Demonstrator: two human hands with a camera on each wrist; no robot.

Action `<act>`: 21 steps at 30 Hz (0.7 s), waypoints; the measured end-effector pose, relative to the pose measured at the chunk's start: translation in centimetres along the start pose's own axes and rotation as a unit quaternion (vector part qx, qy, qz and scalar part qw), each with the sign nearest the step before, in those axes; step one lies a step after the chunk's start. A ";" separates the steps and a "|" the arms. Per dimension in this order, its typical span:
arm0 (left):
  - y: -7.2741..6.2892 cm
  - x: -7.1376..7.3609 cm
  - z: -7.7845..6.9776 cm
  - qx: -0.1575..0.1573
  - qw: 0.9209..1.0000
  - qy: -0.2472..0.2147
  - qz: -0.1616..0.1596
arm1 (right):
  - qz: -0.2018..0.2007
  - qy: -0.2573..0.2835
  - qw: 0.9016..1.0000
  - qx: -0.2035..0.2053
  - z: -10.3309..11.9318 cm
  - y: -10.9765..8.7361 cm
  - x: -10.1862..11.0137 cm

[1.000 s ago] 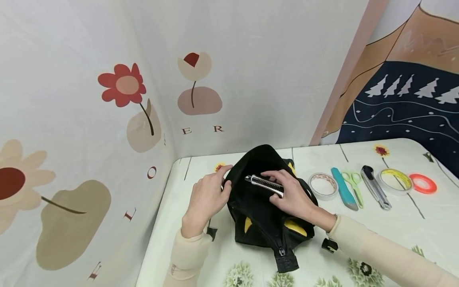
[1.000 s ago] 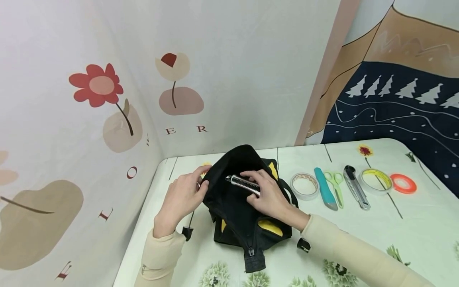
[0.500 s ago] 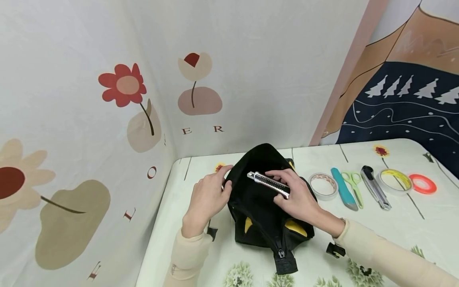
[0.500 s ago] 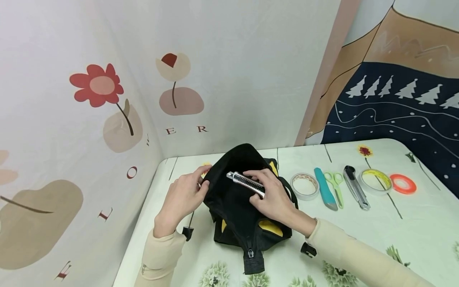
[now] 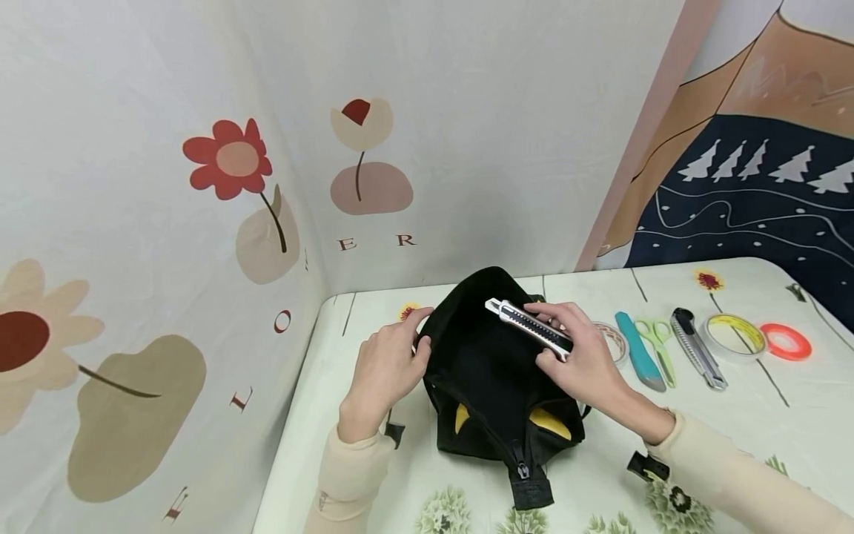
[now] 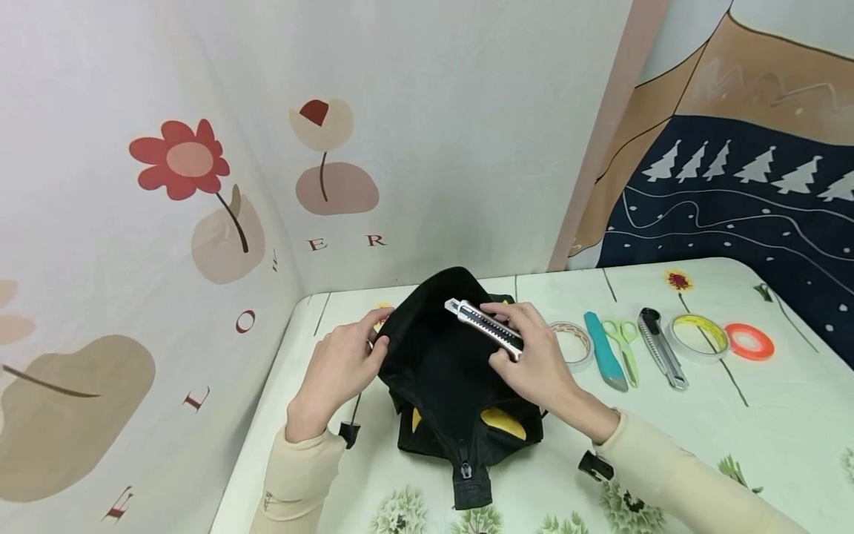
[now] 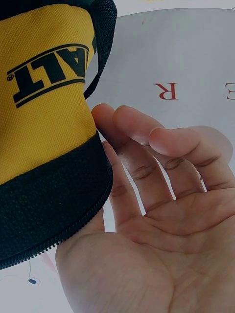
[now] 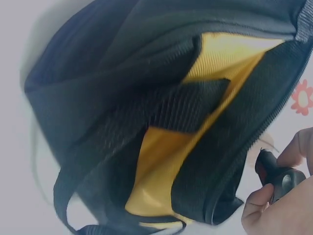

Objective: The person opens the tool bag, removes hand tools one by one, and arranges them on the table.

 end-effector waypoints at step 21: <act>0.0 0.0 0.0 0.003 1.000 0.001 0.003 | -0.084 -0.018 0.996 -0.035 -2.2 -0.4 4.9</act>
Point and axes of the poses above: each hand's wrist, its own y-axis towards the middle knuckle, its own x-axis out of the back of the hand, z = x × y, the point moved 1 cm from there along y, towards the middle knuckle, and after that the axes turned 7 degrees about -x, right-handed, at the moved point
